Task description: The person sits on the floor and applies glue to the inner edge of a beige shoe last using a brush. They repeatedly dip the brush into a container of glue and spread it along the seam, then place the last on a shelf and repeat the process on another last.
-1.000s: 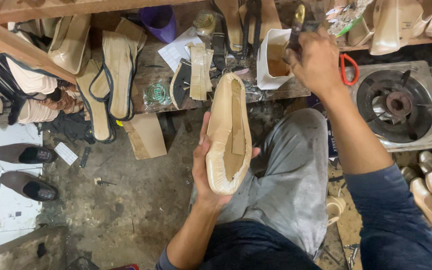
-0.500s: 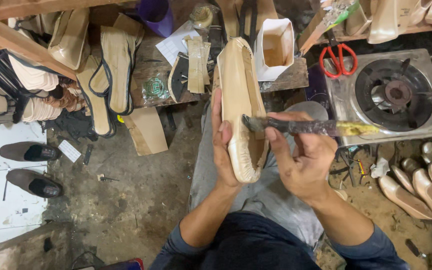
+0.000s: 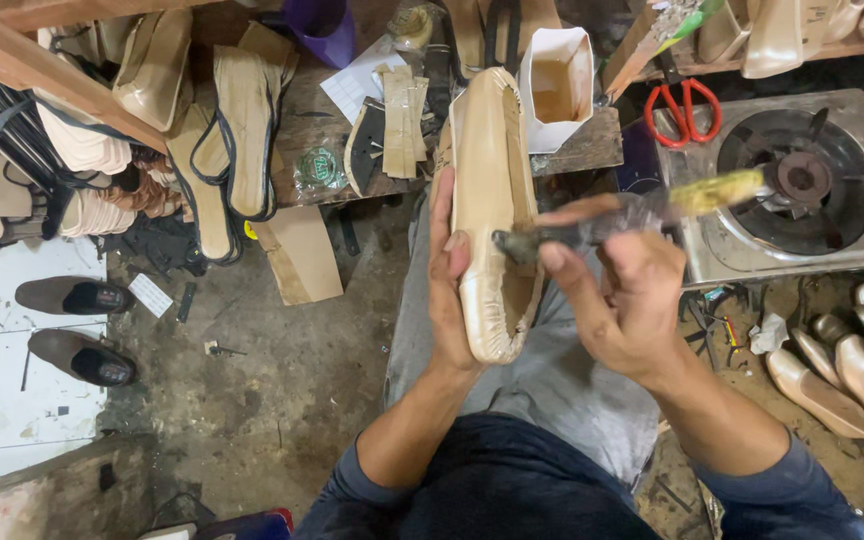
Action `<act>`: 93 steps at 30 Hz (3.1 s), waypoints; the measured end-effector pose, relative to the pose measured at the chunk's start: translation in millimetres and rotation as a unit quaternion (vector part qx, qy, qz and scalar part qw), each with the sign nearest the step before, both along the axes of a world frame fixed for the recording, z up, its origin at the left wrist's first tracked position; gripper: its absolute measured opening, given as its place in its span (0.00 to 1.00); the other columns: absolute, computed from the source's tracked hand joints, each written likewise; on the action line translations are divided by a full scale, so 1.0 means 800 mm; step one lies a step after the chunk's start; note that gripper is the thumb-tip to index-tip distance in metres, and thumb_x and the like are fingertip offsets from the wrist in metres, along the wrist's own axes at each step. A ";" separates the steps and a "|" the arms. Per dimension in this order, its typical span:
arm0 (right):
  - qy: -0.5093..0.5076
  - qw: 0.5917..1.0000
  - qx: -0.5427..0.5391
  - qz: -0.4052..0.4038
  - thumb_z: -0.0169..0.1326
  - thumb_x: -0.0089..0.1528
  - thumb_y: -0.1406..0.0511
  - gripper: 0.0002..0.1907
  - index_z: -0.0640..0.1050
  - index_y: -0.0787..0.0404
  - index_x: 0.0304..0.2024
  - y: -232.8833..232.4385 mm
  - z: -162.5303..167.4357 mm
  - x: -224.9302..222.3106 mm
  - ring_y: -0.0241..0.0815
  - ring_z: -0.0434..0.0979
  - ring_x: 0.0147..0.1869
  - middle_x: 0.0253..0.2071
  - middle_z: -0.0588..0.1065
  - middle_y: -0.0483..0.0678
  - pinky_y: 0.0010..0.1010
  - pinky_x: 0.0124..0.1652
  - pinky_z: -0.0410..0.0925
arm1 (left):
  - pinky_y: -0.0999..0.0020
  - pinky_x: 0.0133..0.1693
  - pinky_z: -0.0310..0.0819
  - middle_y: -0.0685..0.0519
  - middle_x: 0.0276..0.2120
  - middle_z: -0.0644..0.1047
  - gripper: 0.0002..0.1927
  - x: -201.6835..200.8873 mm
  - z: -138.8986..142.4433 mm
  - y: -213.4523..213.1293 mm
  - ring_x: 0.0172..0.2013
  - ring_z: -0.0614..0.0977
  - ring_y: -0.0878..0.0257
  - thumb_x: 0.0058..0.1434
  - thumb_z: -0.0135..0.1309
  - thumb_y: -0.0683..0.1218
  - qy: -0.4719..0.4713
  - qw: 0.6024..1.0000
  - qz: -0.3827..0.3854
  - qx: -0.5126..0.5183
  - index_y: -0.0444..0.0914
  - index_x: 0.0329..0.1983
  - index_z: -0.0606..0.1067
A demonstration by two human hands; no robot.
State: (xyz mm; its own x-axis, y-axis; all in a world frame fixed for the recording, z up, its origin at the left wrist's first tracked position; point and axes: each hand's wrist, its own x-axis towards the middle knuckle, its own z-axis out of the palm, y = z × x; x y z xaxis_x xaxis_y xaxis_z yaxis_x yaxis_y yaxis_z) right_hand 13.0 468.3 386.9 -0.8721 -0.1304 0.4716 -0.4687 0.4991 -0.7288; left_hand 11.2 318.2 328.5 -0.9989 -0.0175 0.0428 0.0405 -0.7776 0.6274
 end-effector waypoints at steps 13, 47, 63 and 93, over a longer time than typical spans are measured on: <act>0.107 0.983 -0.007 0.148 0.54 0.62 0.81 0.16 0.75 0.68 0.52 0.005 -0.002 -0.014 0.45 0.78 0.45 0.43 0.74 0.53 0.29 0.44 0.73 | 0.47 0.53 0.70 0.40 0.69 0.61 0.37 -0.002 0.000 -0.008 0.57 0.71 0.45 0.71 0.43 0.51 -0.026 0.991 -0.075 0.112 0.42 0.81 0.47; 0.215 0.948 0.035 0.231 0.55 0.62 0.67 0.15 0.77 0.73 0.47 0.017 -0.002 -0.025 0.55 0.79 0.50 0.45 0.75 0.58 0.45 0.49 0.73 | 0.55 0.64 0.65 0.45 0.70 0.63 0.40 -0.016 -0.009 -0.004 0.65 0.69 0.50 0.67 0.46 0.55 -0.112 0.979 -0.129 0.115 0.41 0.80 0.49; 0.212 0.932 0.095 0.278 0.55 0.59 0.68 0.18 0.78 0.74 0.49 0.022 0.006 -0.017 0.58 0.78 0.54 0.47 0.75 0.57 0.50 0.54 0.72 | 0.58 0.67 0.61 0.46 0.72 0.62 0.39 -0.021 -0.010 -0.007 0.67 0.67 0.54 0.69 0.42 0.56 -0.136 0.978 -0.134 0.082 0.39 0.80 0.49; 0.192 0.924 0.098 0.316 0.55 0.55 0.67 0.21 0.78 0.72 0.50 0.022 0.006 -0.014 0.59 0.77 0.54 0.48 0.75 0.57 0.54 0.57 0.69 | 0.59 0.62 0.66 0.46 0.67 0.66 0.41 -0.021 -0.021 -0.005 0.62 0.71 0.54 0.68 0.43 0.59 -0.167 0.971 -0.149 0.082 0.41 0.80 0.49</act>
